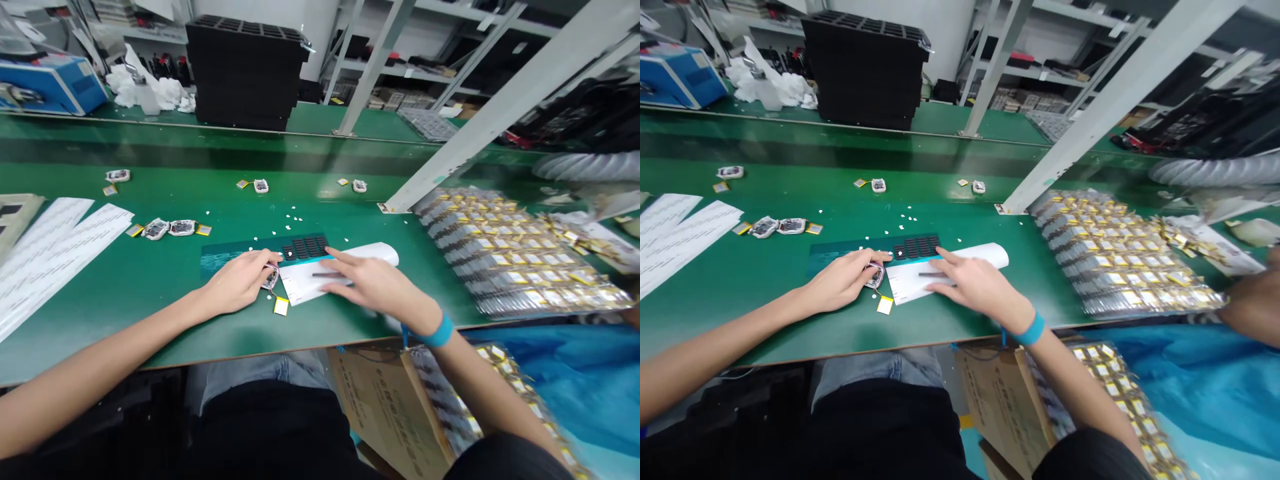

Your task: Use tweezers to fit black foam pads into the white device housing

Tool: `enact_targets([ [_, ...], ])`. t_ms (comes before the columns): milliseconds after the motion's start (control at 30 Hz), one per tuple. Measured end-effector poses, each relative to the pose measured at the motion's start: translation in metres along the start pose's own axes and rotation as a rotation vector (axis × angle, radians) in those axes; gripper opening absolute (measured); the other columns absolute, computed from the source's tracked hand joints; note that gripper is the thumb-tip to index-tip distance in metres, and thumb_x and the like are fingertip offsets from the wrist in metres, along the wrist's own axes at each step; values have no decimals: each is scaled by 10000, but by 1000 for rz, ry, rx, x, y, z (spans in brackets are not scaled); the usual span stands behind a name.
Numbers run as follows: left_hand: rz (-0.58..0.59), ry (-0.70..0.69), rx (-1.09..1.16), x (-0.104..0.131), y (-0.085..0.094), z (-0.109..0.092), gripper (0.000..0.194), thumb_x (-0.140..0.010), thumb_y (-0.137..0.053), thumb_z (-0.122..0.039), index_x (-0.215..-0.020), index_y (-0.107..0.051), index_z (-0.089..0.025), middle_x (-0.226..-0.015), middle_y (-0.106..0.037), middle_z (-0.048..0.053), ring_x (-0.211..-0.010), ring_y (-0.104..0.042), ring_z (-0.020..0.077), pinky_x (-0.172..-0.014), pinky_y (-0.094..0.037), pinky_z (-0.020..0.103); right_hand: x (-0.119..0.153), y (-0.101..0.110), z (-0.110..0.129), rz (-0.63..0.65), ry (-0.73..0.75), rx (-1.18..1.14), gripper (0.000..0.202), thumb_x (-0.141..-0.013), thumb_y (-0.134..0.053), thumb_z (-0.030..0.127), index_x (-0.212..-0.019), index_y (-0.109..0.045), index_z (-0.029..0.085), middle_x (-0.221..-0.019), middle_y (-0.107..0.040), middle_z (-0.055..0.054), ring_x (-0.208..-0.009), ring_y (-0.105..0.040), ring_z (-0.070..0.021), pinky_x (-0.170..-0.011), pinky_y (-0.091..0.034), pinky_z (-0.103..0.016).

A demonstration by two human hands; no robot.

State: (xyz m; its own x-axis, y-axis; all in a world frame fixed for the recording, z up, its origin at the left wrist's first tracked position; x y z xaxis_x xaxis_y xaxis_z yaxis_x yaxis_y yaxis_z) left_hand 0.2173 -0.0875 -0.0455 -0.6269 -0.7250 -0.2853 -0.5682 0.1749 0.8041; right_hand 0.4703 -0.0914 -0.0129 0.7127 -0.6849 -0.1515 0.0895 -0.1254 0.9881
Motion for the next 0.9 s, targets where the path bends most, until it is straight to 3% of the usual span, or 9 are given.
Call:
enact_targets([
  [100, 9, 15, 36, 1, -1, 4, 231, -1125, -373, -245, -1215, -581, -201, -1418, -755, 161, -1329, -730, 325, -1079, -632, 516, 37, -7, 15, 7, -35, 45, 621, -1105, -617, 497, -1565, -566, 83, -1597, -556, -308, -773, -828, -291, -626, -666, -408],
  [267, 58, 18, 86, 3, -1, 7, 238, -1126, -392, -274, -1215, -602, -206, -1467, -737, 136, -1389, -693, 318, -1147, -595, 506, 74, -7, 51, 40, -13, 28, 993, -1025, -561, 792, -1703, -369, 91, -1677, -455, -294, -643, -773, -223, -480, -604, -383],
  [300, 58, 13, 82, 4, 0, 7, 242, -1127, -387, -274, -1215, -602, -204, -1449, -746, 132, -1385, -694, 318, -1156, -587, 510, 79, -7, 58, 29, -1, 37, 929, -1067, -545, 727, -1714, -347, 91, -1667, -477, -282, -627, -761, -208, -455, -584, -373],
  [367, 38, -9, 63, 4, 1, 6, 249, -1123, -382, -268, -1224, -598, -197, -1394, -769, 129, -1357, -709, 323, -1164, -577, 525, 86, -6, 69, -11, 24, 46, 686, -1157, -499, 414, -1746, -289, 131, -1616, -564, -227, -603, -741, -168, -449, -560, -334],
  [467, 13, -58, 51, 6, 2, 2, 248, -1124, -370, -254, -1227, -585, -185, -1345, -784, 130, -1319, -732, 322, -1123, -603, 509, 91, -1, 76, -93, 54, -42, 717, -1104, -386, 66, -1781, -208, 217, -1513, -679, -144, -658, -759, -140, -533, -583, -280],
  [600, 42, -81, 28, 8, 0, -1, 221, -1128, -366, -232, -1173, -575, -178, -1341, -787, 137, -1298, -746, 314, -1105, -616, 489, 81, 14, 64, -226, 20, -56, 705, -1101, -406, 65, -1771, -265, 233, -1452, -727, -111, -946, -829, -186, -682, -626, -274],
  [667, 60, -72, 7, 8, 1, -2, 221, -1131, -359, -222, -1166, -571, -172, -1370, -779, 145, -1314, -738, 313, -1118, -610, 491, 68, 16, 54, -264, -1, 143, 703, -1075, -469, 59, -1749, -341, 210, -1446, -727, -103, -849, -820, -183, -640, -600, -291],
  [800, 57, -68, -35, 8, 2, -5, 240, -1131, -352, -218, -1185, -579, -161, -1372, -777, 170, -1271, -761, 316, -1067, -636, 482, 34, -7, 27, -48, -57, 386, 618, -956, -459, -23, -1500, -683, 164, -1450, -713, -76, -696, -781, -160, -557, -573, -289],
  [900, 3, -103, -51, 9, 4, -8, 267, -1135, -348, -208, -1209, -596, -142, -1352, -778, 194, -1232, -780, 323, -1011, -659, 472, 17, -19, 16, 30, -55, 381, 577, -933, -493, 19, -1447, -717, 155, -1444, -721, -79, -646, -775, -190, -477, -565, -314],
])
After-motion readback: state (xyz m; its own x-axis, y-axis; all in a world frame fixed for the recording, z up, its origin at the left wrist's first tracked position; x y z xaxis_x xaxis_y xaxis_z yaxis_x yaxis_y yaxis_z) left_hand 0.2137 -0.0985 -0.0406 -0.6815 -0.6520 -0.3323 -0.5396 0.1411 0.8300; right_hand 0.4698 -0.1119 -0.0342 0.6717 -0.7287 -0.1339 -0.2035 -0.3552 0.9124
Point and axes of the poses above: each hand's wrist, its own x-axis away from the middle knuckle, its own y-axis out of the back of the hand, z = x × y, the point moved 5 cm from there along -x, towards the middle knuckle
